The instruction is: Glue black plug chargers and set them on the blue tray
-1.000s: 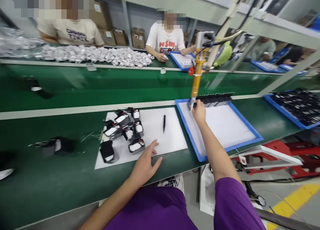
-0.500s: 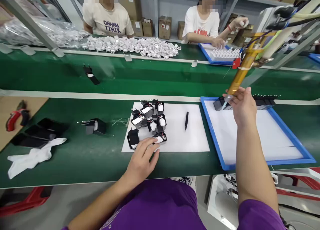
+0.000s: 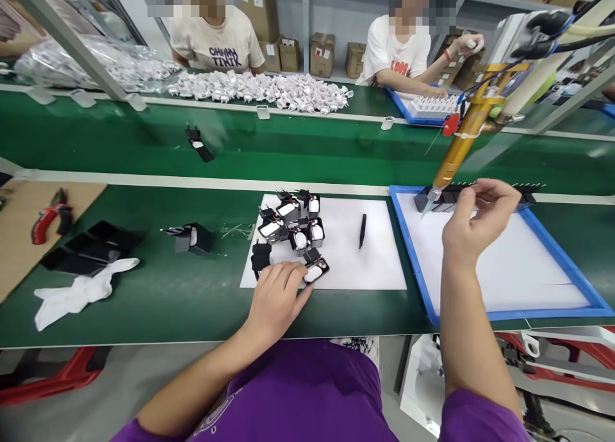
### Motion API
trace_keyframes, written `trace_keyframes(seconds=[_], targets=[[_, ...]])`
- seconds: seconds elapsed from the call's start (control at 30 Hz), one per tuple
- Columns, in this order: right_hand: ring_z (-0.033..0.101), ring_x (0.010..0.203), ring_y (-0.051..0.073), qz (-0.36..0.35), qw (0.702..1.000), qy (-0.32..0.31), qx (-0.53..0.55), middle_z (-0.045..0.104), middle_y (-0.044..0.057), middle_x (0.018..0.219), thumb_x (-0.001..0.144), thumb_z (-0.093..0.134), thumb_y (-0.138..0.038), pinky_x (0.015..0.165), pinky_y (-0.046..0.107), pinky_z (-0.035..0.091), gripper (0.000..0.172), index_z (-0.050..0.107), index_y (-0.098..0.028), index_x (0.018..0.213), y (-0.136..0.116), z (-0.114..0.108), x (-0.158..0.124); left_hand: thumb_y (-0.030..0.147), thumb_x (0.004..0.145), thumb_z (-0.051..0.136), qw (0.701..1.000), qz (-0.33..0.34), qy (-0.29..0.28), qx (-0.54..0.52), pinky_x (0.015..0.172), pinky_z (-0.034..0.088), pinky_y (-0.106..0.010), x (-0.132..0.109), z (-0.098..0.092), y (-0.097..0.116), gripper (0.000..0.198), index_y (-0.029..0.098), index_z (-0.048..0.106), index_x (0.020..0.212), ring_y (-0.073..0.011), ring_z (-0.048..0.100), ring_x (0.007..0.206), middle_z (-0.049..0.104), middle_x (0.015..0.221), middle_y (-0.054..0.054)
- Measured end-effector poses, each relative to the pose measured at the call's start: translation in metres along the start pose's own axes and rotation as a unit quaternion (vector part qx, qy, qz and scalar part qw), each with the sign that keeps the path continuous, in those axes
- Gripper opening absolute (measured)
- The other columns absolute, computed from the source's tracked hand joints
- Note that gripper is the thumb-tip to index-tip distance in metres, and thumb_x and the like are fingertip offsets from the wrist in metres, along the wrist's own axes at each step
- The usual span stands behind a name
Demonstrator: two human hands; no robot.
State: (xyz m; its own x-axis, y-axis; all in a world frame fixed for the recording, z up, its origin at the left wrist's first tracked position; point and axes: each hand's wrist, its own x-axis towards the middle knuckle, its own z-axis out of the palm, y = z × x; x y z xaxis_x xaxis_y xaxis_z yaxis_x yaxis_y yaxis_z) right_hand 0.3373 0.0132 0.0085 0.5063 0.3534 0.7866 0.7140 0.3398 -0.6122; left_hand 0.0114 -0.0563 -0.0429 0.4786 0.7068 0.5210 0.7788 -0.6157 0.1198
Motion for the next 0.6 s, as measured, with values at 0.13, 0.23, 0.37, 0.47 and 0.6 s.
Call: trace_keyframes(seconds=[0.13, 0.23, 0.37, 0.47, 0.6], targets=[[0.064, 0.091, 0.020, -0.140, 0.926, -0.339, -0.089, 0.067, 0.008, 0.100, 0.090, 0.045, -0.019, 0.077, 0.035, 0.054, 0.024, 0.064, -0.021, 0.105, -0.020, 0.011, -0.037, 0.021, 0.088, 0.058, 0.997, -0.014, 0.017, -0.079, 0.068, 0.053, -0.029, -0.009, 0.011, 0.005, 0.015, 0.015, 0.053, 0.101, -0.0203, 0.066, 0.081, 0.065, 0.091, -0.009], [0.060, 0.108, 0.024, -0.202, 0.801, -0.537, -0.172, 0.060, 0.007, 0.131, 0.085, 0.038, -0.004, 0.076, 0.036, 0.056, 0.048, 0.058, -0.024, 0.124, -0.016, 0.029, -0.062, 0.028, 0.088, 0.060, 0.983, -0.076, 0.031, -0.162, 0.066, 0.057, -0.027, -0.019, 0.023, 0.006, 0.021, 0.018, 0.049, 0.103, -0.0186, 0.067, 0.081, 0.060, 0.094, -0.007], [0.059, 0.103, 0.025, -0.253, 0.731, -0.599, -0.208, 0.065, 0.010, 0.123, 0.083, 0.040, 0.000, 0.069, 0.032, 0.054, 0.048, 0.062, -0.021, 0.120, 0.003, 0.044, -0.076, 0.032, 0.081, 0.070, 0.906, -0.209, 0.015, -0.367, 0.066, 0.062, -0.028, -0.030, 0.028, 0.007, 0.037, 0.020, 0.042, 0.104, -0.0128, 0.067, 0.077, 0.051, 0.107, -0.006], [0.062, 0.095, 0.023, -0.250, 0.732, -0.601, -0.201, 0.069, 0.011, 0.101, 0.088, 0.044, -0.008, 0.068, 0.030, 0.052, 0.032, 0.066, -0.018, 0.110, 0.011, 0.043, -0.072, 0.028, 0.079, 0.070, 0.831, -0.277, -0.010, -0.483, 0.067, 0.063, -0.029, -0.032, 0.024, 0.011, 0.042, 0.022, 0.036, 0.104, -0.0108, 0.069, 0.076, 0.045, 0.116, -0.007], [0.064, 0.082, 0.020, -0.197, 0.785, -0.560, -0.176, 0.067, 0.009, 0.090, 0.091, 0.050, -0.021, 0.069, 0.031, 0.054, 0.017, 0.064, -0.015, 0.100, -0.003, 0.025, -0.064, 0.025, 0.078, 0.070, 0.796, -0.296, -0.045, -0.525, 0.067, 0.064, -0.029, -0.031, 0.024, 0.014, 0.050, 0.022, 0.034, 0.112, -0.0119, 0.070, 0.078, 0.047, 0.122, -0.010]])
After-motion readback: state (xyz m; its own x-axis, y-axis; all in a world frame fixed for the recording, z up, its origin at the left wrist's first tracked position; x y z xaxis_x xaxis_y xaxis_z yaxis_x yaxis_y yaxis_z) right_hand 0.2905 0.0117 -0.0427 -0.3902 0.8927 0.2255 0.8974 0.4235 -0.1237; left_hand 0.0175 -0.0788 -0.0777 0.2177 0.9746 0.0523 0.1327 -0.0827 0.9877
